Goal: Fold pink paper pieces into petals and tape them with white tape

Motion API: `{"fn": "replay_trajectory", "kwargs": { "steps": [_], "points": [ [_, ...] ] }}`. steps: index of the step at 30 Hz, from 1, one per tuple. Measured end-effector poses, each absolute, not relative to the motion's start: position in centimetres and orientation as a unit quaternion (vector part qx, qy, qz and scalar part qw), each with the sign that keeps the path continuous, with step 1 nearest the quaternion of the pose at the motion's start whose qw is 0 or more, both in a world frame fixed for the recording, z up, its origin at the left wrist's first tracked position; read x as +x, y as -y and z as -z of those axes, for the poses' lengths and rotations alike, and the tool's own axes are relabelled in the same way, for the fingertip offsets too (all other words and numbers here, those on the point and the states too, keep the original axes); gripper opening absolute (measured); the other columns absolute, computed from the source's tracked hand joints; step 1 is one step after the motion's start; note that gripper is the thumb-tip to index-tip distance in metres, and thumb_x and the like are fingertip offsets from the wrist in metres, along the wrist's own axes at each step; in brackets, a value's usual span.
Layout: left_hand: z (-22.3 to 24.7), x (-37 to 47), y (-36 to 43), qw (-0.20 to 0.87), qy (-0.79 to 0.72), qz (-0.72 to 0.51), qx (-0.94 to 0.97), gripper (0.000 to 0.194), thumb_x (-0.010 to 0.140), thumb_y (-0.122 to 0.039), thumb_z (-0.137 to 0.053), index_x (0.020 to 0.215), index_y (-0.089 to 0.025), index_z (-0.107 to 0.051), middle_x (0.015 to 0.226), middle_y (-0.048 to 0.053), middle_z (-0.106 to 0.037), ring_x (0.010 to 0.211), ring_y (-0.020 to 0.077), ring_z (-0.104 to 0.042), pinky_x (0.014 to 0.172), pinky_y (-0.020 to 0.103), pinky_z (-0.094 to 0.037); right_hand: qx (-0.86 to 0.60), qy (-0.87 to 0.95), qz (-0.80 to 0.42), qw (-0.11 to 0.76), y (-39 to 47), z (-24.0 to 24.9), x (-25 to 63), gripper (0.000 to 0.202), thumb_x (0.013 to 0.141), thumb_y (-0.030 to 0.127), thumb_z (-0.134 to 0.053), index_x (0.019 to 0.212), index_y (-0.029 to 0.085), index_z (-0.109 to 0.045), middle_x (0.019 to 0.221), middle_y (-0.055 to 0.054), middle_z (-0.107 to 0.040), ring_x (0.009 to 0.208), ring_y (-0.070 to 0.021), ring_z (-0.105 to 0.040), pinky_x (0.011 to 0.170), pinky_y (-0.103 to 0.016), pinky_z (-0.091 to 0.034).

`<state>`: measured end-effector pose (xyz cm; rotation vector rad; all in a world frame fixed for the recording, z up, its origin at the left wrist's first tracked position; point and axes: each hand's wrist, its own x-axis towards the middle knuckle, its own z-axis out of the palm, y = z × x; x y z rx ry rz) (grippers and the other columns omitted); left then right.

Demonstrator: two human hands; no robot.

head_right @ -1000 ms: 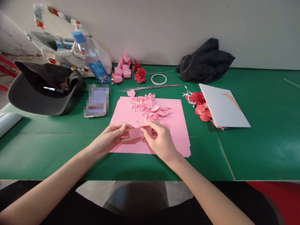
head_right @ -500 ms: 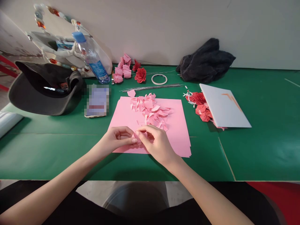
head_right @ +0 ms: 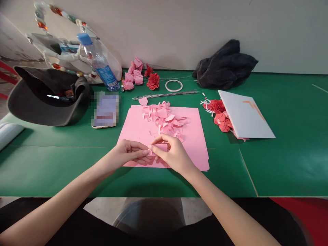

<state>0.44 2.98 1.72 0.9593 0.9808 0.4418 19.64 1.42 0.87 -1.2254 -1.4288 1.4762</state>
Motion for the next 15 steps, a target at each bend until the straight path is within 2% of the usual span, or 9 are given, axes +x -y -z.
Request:
{"fn": "replay_trajectory", "kwargs": {
  "steps": [10, 15],
  "points": [
    [-2.01, 0.67, -2.94, 0.762, -0.457, -0.199, 0.413, 0.03, 0.069, -0.03, -0.08, 0.089, -0.009, -0.072, 0.081, 0.011, -0.076, 0.078, 0.0205, -0.073, 0.077, 0.028, -0.06, -0.468, 0.548, -0.593, 0.36, -1.45, -0.72, 19.77, 0.011, 0.081, 0.028, -0.065, 0.086, 0.02, -0.06, 0.087, 0.001, -0.06, 0.058, -0.0113, -0.065, 0.055, -0.025, -0.055],
    [-1.92, 0.62, -2.81, 0.745, -0.469, -0.208, 0.426, 0.03, 0.068, -0.033, -0.08, 0.086, -0.009, -0.072, 0.079, 0.011, -0.076, 0.076, 0.0213, -0.073, 0.075, 0.029, -0.06, -0.486, 0.595, -0.532, 0.356, -1.51, -0.72, 19.76, 0.008, 0.082, 0.028, -0.064, 0.083, 0.02, -0.064, 0.084, 0.0, -0.064, 0.077, -0.0144, -0.064, 0.068, -0.026, -0.054]
  ]
}}
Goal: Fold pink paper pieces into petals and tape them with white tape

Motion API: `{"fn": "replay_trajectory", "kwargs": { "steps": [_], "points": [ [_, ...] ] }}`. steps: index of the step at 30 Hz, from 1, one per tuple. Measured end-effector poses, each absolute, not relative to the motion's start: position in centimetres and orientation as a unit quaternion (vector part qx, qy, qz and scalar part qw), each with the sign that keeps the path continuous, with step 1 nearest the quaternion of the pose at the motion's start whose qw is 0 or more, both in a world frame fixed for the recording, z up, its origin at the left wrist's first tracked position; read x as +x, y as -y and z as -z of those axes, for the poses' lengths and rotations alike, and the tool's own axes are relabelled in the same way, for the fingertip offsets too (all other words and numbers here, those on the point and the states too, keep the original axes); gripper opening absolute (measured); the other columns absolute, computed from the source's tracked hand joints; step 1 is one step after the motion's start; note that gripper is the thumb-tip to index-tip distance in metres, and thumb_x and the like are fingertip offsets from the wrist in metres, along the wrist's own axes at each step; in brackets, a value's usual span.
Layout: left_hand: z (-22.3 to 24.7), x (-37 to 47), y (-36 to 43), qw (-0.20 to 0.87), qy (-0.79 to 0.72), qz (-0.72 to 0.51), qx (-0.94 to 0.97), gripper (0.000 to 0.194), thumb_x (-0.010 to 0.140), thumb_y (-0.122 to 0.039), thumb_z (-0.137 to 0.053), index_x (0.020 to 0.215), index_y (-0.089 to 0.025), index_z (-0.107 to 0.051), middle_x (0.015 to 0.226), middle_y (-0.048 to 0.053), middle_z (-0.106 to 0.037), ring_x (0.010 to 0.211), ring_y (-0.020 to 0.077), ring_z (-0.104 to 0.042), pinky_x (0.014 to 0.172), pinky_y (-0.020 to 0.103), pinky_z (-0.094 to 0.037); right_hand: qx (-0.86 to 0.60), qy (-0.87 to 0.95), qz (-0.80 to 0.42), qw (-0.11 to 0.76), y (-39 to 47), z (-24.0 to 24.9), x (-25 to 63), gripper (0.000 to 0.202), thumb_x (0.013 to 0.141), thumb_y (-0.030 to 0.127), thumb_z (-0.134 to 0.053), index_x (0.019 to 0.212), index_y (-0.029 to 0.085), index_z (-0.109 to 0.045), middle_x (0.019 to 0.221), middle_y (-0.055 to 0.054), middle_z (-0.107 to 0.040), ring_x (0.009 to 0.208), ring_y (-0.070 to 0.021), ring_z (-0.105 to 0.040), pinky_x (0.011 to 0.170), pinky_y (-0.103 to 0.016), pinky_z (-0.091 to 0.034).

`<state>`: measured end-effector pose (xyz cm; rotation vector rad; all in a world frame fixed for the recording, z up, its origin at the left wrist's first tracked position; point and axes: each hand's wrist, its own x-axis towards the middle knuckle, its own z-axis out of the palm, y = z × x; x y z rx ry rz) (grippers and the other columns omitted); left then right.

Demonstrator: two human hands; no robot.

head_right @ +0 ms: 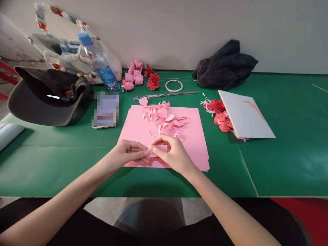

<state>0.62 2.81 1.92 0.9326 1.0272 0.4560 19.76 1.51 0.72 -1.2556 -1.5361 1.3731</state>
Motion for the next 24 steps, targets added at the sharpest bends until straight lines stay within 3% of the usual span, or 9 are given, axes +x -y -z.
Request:
{"fn": "replay_trajectory", "kwargs": {
  "steps": [12, 16, 19, 24],
  "points": [
    [-1.53, 0.44, -2.58, 0.712, -0.477, -0.214, 0.468, 0.029, 0.074, -0.035, -0.075, 0.087, -0.009, -0.07, 0.079, 0.013, -0.075, 0.077, 0.0239, -0.073, 0.076, 0.034, -0.059, -0.49, 0.622, -0.52, 0.321, -1.6, -0.95, 20.05, 0.016, 0.089, 0.029, -0.055, 0.086, 0.02, -0.068, 0.081, -0.002, -0.067, 0.079, -0.0154, -0.062, 0.071, -0.028, -0.051],
    [-1.85, 0.37, -2.91, 0.699, -0.489, -0.263, 0.451, 0.027, 0.076, -0.033, -0.073, 0.085, -0.009, -0.067, 0.076, 0.012, -0.075, 0.074, 0.0228, -0.073, 0.075, 0.033, -0.058, -0.513, 0.571, -0.512, 0.385, -2.06, -0.55, 20.54, 0.018, 0.085, 0.032, -0.061, 0.099, 0.021, -0.064, 0.094, -0.004, -0.066, 0.085, -0.0175, -0.063, 0.066, -0.028, -0.055],
    [-2.04, 0.38, -3.0, 0.703, -0.474, -0.276, 0.453, 0.027, 0.076, -0.034, -0.073, 0.084, -0.009, -0.066, 0.08, 0.012, -0.075, 0.078, 0.0231, -0.073, 0.078, 0.034, -0.057, -0.516, 0.563, -0.492, 0.417, -2.08, -0.35, 20.51, 0.02, 0.077, 0.029, -0.071, 0.093, 0.02, -0.062, 0.09, -0.003, -0.064, 0.083, -0.0174, -0.063, 0.068, -0.028, -0.056],
    [-1.87, 0.6, -2.84, 0.717, -0.459, -0.273, 0.447, 0.031, 0.076, -0.036, -0.073, 0.09, -0.009, -0.066, 0.083, 0.013, -0.075, 0.084, 0.0244, -0.072, 0.084, 0.037, -0.055, -0.515, 0.599, -0.454, 0.411, -1.57, -0.6, 20.03, 0.012, 0.08, 0.029, -0.067, 0.088, 0.021, -0.061, 0.087, -0.003, -0.065, 0.081, -0.0167, -0.064, 0.071, -0.029, -0.055]
  ]
}}
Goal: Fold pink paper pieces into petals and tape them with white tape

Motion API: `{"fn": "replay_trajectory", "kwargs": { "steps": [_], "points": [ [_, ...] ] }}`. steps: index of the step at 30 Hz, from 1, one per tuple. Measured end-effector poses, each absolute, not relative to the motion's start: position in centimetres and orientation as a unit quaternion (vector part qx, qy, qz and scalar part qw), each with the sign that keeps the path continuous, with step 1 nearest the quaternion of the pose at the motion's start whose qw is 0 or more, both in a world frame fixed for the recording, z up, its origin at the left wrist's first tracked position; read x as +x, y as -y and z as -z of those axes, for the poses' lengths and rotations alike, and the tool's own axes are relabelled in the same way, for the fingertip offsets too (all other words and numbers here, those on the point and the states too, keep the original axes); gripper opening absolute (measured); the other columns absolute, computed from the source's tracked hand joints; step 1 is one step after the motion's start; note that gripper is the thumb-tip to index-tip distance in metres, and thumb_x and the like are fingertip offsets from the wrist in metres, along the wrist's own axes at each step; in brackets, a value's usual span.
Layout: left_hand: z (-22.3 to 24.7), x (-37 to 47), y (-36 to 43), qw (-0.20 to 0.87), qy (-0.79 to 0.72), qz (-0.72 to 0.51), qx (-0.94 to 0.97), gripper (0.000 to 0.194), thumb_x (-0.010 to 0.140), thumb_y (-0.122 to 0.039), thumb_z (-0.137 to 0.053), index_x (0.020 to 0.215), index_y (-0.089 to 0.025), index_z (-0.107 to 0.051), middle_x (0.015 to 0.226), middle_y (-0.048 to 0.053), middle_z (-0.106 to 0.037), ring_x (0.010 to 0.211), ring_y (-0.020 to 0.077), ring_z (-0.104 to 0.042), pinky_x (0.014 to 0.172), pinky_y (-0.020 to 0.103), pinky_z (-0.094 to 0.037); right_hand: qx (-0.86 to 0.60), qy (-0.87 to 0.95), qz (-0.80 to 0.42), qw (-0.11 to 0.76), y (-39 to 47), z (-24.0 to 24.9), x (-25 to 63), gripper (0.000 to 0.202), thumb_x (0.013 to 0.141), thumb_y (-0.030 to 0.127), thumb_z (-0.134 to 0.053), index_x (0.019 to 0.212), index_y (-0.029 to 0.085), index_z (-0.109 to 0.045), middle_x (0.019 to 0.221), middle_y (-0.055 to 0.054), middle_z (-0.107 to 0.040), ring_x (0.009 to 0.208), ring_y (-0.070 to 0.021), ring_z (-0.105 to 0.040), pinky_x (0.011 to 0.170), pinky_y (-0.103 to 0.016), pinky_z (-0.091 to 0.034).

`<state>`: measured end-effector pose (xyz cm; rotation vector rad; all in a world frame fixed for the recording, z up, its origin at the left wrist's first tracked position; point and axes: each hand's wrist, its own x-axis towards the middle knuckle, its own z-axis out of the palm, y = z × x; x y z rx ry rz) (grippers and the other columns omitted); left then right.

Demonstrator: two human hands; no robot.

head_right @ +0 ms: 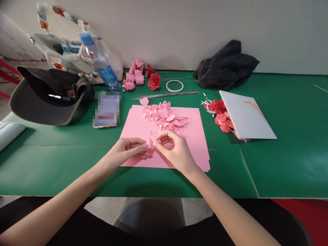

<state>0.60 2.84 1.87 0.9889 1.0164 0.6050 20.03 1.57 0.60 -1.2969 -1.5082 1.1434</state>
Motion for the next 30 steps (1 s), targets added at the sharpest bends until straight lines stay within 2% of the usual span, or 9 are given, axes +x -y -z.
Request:
{"fn": "replay_trajectory", "kwargs": {
  "steps": [4, 8, 14, 17, 25, 30],
  "points": [
    [-1.6, 0.7, -2.8, 0.717, -0.452, -0.277, 0.454, 0.033, 0.076, -0.034, -0.073, 0.096, -0.01, -0.063, 0.079, 0.011, -0.074, 0.081, 0.0242, -0.072, 0.083, 0.039, -0.055, -0.516, 0.621, -0.424, 0.41, -1.3, -0.9, 19.9, 0.005, 0.083, 0.025, -0.063, 0.085, 0.022, -0.062, 0.084, -0.002, -0.065, 0.08, -0.0164, -0.064, 0.069, -0.028, -0.054],
    [-1.4, 0.7, -2.7, 0.717, -0.431, -0.265, 0.48, 0.028, 0.079, -0.037, -0.07, 0.088, -0.011, -0.065, 0.08, 0.01, -0.073, 0.085, 0.0238, -0.071, 0.084, 0.037, -0.054, -0.508, 0.653, -0.375, 0.418, -1.2, -0.8, 19.8, 0.003, 0.083, 0.02, -0.062, 0.084, 0.022, -0.063, 0.085, -0.002, -0.065, 0.081, -0.016, -0.064, 0.066, -0.027, -0.055],
    [-2.0, 0.9, -2.6, 0.726, -0.438, -0.282, 0.448, 0.025, 0.079, -0.034, -0.07, 0.088, -0.011, -0.066, 0.084, 0.007, -0.072, 0.077, 0.0197, -0.07, 0.081, 0.035, -0.055, -0.436, 0.749, -0.265, 0.423, -1.0, -0.6, 20.0, 0.012, 0.088, 0.017, -0.057, 0.088, 0.025, -0.066, 0.095, -0.003, -0.067, 0.092, -0.0183, -0.064, 0.082, -0.036, -0.055],
    [-2.4, 1.0, -2.5, 0.729, -0.44, -0.285, 0.441, 0.024, 0.079, -0.033, -0.07, 0.087, -0.011, -0.066, 0.082, 0.006, -0.071, 0.074, 0.0176, -0.069, 0.078, 0.033, -0.056, -0.42, 0.768, -0.237, 0.421, -0.9, -0.3, 20.1, 0.012, 0.089, 0.018, -0.057, 0.091, 0.026, -0.066, 0.097, -0.003, -0.067, 0.092, -0.0182, -0.064, 0.083, -0.036, -0.054],
    [-1.9, 1.1, -2.3, 0.718, -0.447, -0.284, 0.452, 0.029, 0.08, -0.041, -0.067, 0.088, -0.012, -0.066, 0.075, 0.004, -0.068, 0.064, 0.0139, -0.065, 0.07, 0.029, -0.054, -0.383, 0.794, -0.248, 0.402, -1.0, -0.3, 20.2, 0.016, 0.09, 0.018, -0.055, 0.095, 0.027, -0.068, 0.099, -0.004, -0.068, 0.09, -0.0172, -0.065, 0.078, -0.034, -0.056],
    [-1.8, 1.1, -2.2, 0.697, -0.45, -0.305, 0.467, 0.03, 0.08, -0.042, -0.067, 0.086, -0.013, -0.066, 0.07, 0.002, -0.065, 0.065, 0.015, -0.066, 0.068, 0.028, -0.054, -0.4, 0.765, -0.314, 0.394, -1.1, -0.9, 20.2, 0.011, 0.086, 0.025, -0.063, 0.095, 0.028, -0.069, 0.102, -0.003, -0.067, 0.094, -0.0189, -0.065, 0.083, -0.036, -0.057]
  ]
}}
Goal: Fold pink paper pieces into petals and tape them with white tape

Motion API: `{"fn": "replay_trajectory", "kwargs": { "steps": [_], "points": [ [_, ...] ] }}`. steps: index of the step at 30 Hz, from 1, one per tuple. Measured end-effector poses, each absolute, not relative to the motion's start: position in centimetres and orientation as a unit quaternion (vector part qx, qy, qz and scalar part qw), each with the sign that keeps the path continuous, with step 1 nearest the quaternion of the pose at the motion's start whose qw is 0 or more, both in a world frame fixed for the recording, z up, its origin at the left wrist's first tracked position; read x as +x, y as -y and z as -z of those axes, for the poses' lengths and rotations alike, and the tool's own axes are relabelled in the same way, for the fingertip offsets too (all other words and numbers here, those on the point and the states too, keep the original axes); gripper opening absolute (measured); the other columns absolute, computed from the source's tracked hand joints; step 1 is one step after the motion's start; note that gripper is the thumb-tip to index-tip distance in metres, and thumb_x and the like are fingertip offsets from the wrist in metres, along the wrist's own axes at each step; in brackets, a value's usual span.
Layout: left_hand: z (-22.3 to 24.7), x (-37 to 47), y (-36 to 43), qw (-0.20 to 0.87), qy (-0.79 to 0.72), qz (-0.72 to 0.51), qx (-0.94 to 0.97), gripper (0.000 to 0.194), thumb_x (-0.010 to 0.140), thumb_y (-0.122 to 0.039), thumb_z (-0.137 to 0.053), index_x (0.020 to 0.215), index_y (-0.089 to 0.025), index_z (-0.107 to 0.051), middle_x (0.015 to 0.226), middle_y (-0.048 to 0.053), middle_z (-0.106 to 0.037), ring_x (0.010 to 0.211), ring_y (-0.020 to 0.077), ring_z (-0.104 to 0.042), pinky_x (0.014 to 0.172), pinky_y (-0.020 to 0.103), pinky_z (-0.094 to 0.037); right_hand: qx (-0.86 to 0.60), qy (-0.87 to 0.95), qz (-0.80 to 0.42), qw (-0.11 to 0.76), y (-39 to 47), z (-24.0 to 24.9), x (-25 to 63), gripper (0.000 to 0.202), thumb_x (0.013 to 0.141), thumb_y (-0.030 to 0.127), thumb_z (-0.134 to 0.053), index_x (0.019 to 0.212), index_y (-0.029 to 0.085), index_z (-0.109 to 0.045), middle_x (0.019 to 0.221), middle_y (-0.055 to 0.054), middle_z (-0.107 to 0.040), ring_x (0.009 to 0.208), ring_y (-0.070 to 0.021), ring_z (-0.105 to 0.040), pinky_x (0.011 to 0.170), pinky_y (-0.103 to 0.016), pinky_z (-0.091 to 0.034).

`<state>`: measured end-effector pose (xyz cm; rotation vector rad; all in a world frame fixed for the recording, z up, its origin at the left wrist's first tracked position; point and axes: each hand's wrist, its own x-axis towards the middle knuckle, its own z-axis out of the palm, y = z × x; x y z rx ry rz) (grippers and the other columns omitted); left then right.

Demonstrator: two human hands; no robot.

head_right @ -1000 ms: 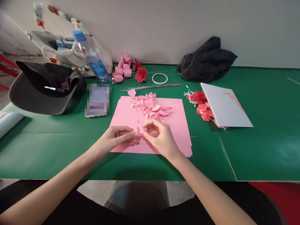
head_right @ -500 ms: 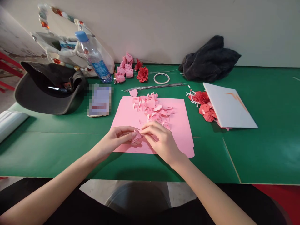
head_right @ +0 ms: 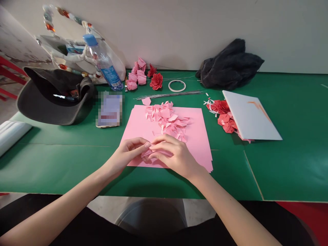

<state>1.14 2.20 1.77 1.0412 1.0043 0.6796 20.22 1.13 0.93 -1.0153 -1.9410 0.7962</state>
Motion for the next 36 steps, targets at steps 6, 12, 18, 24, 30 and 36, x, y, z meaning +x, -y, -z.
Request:
{"fn": "replay_trajectory", "kwargs": {
  "steps": [6, 12, 18, 24, 30, 36],
  "points": [
    [-1.47, 0.95, -2.2, 0.672, -0.444, -0.306, 0.508, 0.027, 0.081, -0.04, -0.067, 0.087, -0.014, -0.066, 0.082, 0.004, -0.067, 0.066, 0.0145, -0.066, 0.067, 0.026, -0.054, -0.472, 0.674, -0.433, 0.369, -1.25, -1.16, 19.9, 0.011, 0.086, 0.03, -0.061, 0.092, 0.024, -0.069, 0.089, -0.002, -0.07, 0.082, -0.0173, -0.067, 0.075, -0.032, -0.059],
    [-1.56, 1.07, -2.03, 0.66, -0.453, -0.299, 0.52, 0.029, 0.082, -0.041, -0.064, 0.09, -0.013, -0.067, 0.084, 0.006, -0.067, 0.068, 0.016, -0.067, 0.069, 0.028, -0.056, -0.479, 0.679, -0.418, 0.367, -1.15, -1.1, 19.77, 0.01, 0.086, 0.027, -0.06, 0.087, 0.023, -0.069, 0.085, -0.002, -0.07, 0.08, -0.018, -0.067, 0.073, -0.034, -0.058],
    [-1.55, 1.14, -2.06, 0.655, -0.458, -0.299, 0.521, 0.027, 0.082, -0.04, -0.065, 0.087, -0.014, -0.066, 0.081, 0.004, -0.066, 0.066, 0.0147, -0.066, 0.067, 0.026, -0.055, -0.477, 0.683, -0.409, 0.371, -1.05, -1.19, 19.62, 0.009, 0.085, 0.027, -0.062, 0.085, 0.024, -0.07, 0.083, -0.002, -0.07, 0.079, -0.0183, -0.066, 0.071, -0.034, -0.058],
    [-1.32, 1.04, -2.06, 0.662, -0.452, -0.307, 0.514, 0.023, 0.083, -0.037, -0.065, 0.084, -0.014, -0.066, 0.079, 0.002, -0.064, 0.063, 0.0126, -0.064, 0.066, 0.025, -0.054, -0.489, 0.625, -0.488, 0.364, -1.14, -1.1, 19.6, 0.01, 0.084, 0.03, -0.063, 0.085, 0.022, -0.069, 0.084, -0.002, -0.07, 0.079, -0.0173, -0.068, 0.073, -0.032, -0.059],
    [-1.36, 0.92, -2.14, 0.667, -0.46, -0.286, 0.512, 0.023, 0.084, -0.037, -0.063, 0.083, -0.014, -0.065, 0.068, 0.0, -0.061, 0.057, 0.011, -0.061, 0.061, 0.023, -0.052, -0.489, 0.524, -0.614, 0.331, -1.42, -0.99, 19.89, 0.023, 0.077, 0.04, -0.07, 0.082, 0.017, -0.066, 0.072, -0.002, -0.069, 0.061, -0.0155, -0.069, 0.062, -0.03, -0.06],
    [-1.12, 0.94, -2.04, 0.667, -0.456, -0.28, 0.519, 0.024, 0.083, -0.038, -0.064, 0.08, -0.014, -0.064, 0.071, 0.0, -0.06, 0.055, 0.0086, -0.057, 0.055, 0.019, -0.048, -0.498, 0.491, -0.642, 0.314, -1.03, -0.53, 19.75, 0.025, 0.078, 0.04, -0.07, 0.08, 0.016, -0.061, 0.058, 0.001, -0.065, 0.052, -0.0138, -0.066, 0.054, -0.026, -0.057]
  ]
}}
